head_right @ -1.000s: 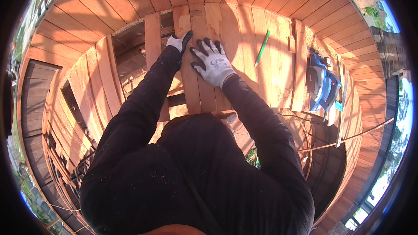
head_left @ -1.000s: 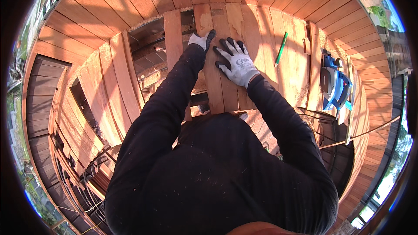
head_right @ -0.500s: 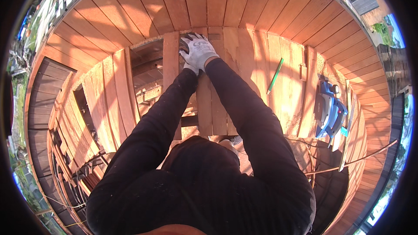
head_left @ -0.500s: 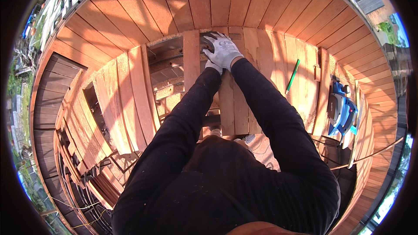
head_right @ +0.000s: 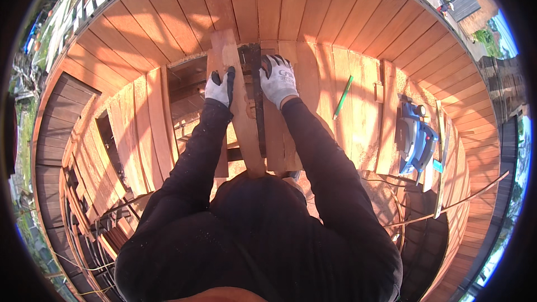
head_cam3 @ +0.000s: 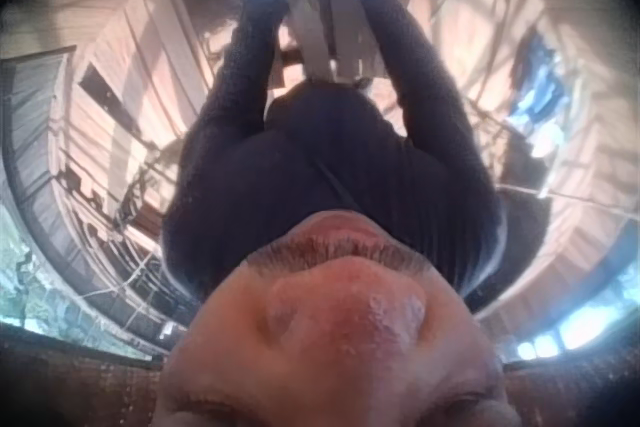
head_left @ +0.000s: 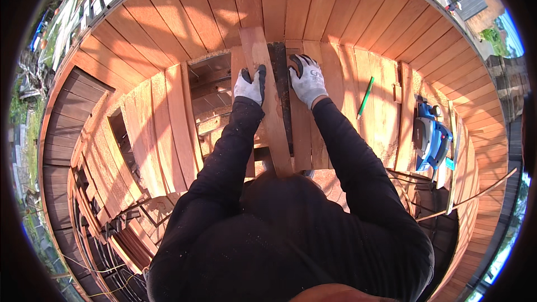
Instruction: The person installs wooden planks onto a roof structure. They position each plank, use a pencil to mark it, and then use a nail gun to secure it in place. The process is repeated for multiple planks.
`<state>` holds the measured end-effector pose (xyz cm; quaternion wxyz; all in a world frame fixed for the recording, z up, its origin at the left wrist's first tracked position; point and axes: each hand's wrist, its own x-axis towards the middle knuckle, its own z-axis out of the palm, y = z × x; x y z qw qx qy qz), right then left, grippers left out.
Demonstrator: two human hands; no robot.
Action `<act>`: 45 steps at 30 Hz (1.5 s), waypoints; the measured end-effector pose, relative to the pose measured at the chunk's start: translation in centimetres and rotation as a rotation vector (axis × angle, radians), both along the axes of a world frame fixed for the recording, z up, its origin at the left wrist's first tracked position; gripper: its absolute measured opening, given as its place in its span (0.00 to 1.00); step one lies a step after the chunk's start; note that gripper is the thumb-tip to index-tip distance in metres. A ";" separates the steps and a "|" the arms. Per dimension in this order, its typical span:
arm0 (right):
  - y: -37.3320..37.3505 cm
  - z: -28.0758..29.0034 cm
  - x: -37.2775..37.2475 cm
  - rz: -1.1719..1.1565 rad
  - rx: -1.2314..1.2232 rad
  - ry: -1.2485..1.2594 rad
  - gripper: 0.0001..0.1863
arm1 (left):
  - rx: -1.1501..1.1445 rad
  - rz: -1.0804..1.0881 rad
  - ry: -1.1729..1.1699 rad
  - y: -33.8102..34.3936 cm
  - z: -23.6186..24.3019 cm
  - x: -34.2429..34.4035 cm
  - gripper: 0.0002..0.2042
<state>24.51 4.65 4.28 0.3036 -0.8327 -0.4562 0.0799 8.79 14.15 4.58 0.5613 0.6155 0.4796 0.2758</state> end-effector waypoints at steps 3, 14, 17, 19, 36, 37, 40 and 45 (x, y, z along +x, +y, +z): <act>2.6 -0.9 -0.1 0.152 -0.264 -0.270 0.34 | 0.073 0.103 -0.384 1.7 1.9 -5.2 0.16; 7.8 3.6 -2.5 0.477 0.143 0.469 0.24 | -0.516 -0.260 -1.059 0.5 6.3 -13.6 0.18; 3.5 7.9 -4.5 0.591 0.429 0.930 0.27 | -0.681 -0.632 -1.316 1.2 5.8 -11.5 0.14; 0.8 11.1 -6.9 0.623 0.528 1.073 0.31 | -0.723 -0.733 -1.366 0.2 5.0 -9.5 0.17; -30.9 11.1 4.8 -0.701 0.333 -0.450 0.33 | 0.146 -0.573 0.033 -8.3 -3.9 4.2 0.22; -34.4 11.1 6.3 -0.805 0.256 -0.554 0.35 | 0.156 -0.553 0.017 -8.4 -5.3 4.7 0.22; -42.9 10.1 10.2 -0.980 -0.045 -0.565 0.41 | 0.228 -0.484 0.191 -10.1 -4.7 5.5 0.25; -47.0 8.2 16.1 -0.810 -0.061 -0.465 0.36 | 0.607 -0.486 0.527 -10.9 -4.0 4.6 0.31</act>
